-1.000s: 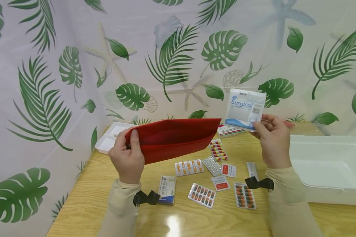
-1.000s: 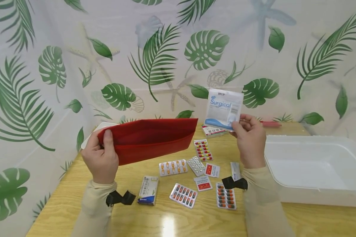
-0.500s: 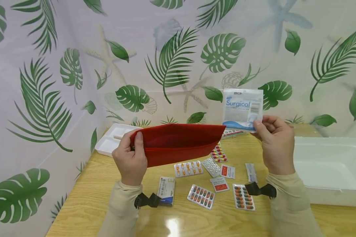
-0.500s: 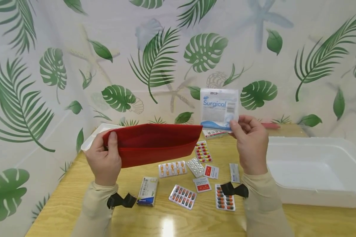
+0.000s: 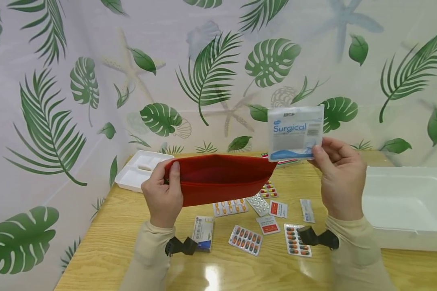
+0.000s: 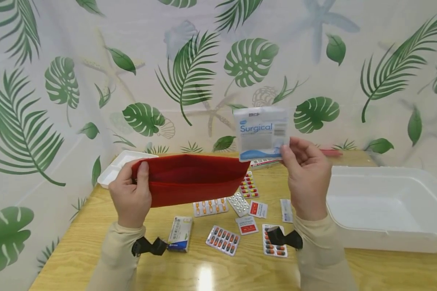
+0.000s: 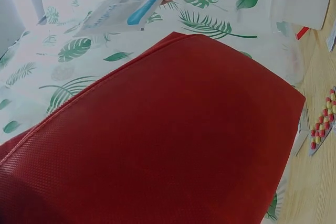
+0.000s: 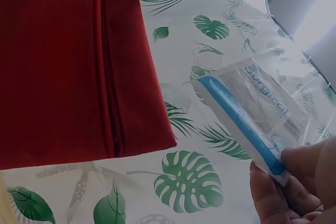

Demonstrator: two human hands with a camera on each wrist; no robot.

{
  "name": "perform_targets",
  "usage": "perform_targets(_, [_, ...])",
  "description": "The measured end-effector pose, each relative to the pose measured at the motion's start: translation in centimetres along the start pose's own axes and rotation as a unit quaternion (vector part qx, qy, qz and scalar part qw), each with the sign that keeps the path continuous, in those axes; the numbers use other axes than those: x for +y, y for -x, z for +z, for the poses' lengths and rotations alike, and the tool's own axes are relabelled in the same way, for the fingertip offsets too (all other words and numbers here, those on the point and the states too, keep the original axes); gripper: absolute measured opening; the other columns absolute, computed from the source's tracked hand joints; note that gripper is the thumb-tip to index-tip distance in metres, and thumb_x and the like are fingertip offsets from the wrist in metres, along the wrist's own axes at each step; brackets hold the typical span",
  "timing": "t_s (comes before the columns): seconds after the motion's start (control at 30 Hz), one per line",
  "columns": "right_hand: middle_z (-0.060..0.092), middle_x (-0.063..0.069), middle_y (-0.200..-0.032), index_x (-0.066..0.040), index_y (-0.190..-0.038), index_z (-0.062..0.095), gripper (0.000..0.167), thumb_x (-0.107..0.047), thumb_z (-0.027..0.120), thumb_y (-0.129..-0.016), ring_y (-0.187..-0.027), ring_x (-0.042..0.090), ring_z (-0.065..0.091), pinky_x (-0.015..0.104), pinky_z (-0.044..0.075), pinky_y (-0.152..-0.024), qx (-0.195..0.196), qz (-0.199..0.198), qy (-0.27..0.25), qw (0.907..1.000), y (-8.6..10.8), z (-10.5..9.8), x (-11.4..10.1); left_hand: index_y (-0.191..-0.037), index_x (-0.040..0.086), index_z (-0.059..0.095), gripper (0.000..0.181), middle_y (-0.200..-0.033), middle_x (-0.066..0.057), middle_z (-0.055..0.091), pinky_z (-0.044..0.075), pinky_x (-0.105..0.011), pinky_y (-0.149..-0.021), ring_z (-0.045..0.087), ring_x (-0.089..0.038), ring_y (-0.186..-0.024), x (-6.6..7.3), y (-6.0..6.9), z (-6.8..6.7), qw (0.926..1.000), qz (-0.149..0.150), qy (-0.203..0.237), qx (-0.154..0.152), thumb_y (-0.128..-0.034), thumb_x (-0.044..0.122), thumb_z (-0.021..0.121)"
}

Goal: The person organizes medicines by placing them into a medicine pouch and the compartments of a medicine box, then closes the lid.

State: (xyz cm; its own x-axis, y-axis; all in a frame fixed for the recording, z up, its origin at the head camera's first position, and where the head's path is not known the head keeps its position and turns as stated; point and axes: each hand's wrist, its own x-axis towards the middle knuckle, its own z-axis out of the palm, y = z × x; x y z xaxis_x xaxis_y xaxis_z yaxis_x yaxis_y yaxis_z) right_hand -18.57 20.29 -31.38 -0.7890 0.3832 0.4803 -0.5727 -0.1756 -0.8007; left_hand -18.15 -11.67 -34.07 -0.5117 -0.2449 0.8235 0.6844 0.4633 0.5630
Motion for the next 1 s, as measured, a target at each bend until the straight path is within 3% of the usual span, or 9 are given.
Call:
perform_targets(0.17, [0.071, 0.015, -0.100, 0.014, -0.111, 0.063, 0.027, 0.006, 0.066, -0.085, -0.085, 0.019, 0.069, 0.027, 0.055, -0.075, -0.039, -0.019, 0.000, 0.9991, 0.7, 0.5, -0.4, -0.097, -0.001, 0.070, 0.012, -0.087, -0.013, 0.072, 0.058, -0.038, -0.063, 0.070, -0.024, -0.072, 0.0, 0.1, 0.0, 0.9999, 0.001, -0.001, -0.010, -0.0930, 0.006, 0.061])
perform_targets(0.5, [0.072, 0.009, -0.096, 0.013, -0.106, 0.066, 0.023, 0.011, 0.067, -0.083, -0.082, 0.016, 0.069, 0.024, 0.055, -0.075, -0.090, -0.032, 0.025, 0.9951, 2.0, 1.8, -0.1, -0.096, -0.002, 0.070, 0.010, -0.085, -0.013, 0.072, 0.058, -0.037, -0.063, 0.070, -0.024, -0.071, 0.3, 0.3, 0.1, 0.9997, 0.008, 0.005, -0.021, -0.0921, 0.004, 0.062])
perform_targets(0.7, [0.072, 0.005, -0.092, 0.014, -0.098, 0.068, 0.018, 0.013, 0.068, -0.081, -0.080, 0.012, 0.068, 0.021, 0.055, -0.073, -0.140, -0.094, 0.088, 0.9817, 2.9, 2.8, 0.5, -0.094, -0.002, 0.069, 0.009, -0.084, -0.013, 0.072, 0.058, -0.033, -0.063, 0.069, -0.023, -0.070, 0.6, 0.3, 0.2, 0.9995, 0.023, 0.009, -0.021, -0.0914, 0.003, 0.062])
perform_targets(0.83, [0.072, 0.007, -0.089, 0.014, -0.093, 0.069, 0.018, 0.021, 0.067, -0.077, -0.076, 0.012, 0.068, 0.020, 0.055, -0.069, -0.159, -0.134, 0.088, 0.9741, 3.2, 3.3, 0.8, -0.094, -0.003, 0.069, 0.008, -0.084, -0.014, 0.071, 0.057, -0.030, -0.064, 0.069, -0.023, -0.070, 0.7, 0.3, 0.1, 0.9988, 0.040, 0.018, -0.021, -0.0900, 0.000, 0.063])
perform_targets(1.0, [0.072, 0.010, -0.087, 0.013, -0.091, 0.070, 0.016, 0.019, 0.068, -0.076, -0.074, 0.012, 0.068, 0.019, 0.055, -0.067, -0.174, -0.156, 0.079, 0.9690, 3.5, 3.7, 1.2, -0.095, -0.003, 0.069, 0.009, -0.085, -0.013, 0.071, 0.058, -0.031, -0.064, 0.070, -0.022, -0.070, 0.9, 0.3, 0.0, 0.9976, 0.057, 0.032, -0.020, -0.0884, -0.004, 0.063])
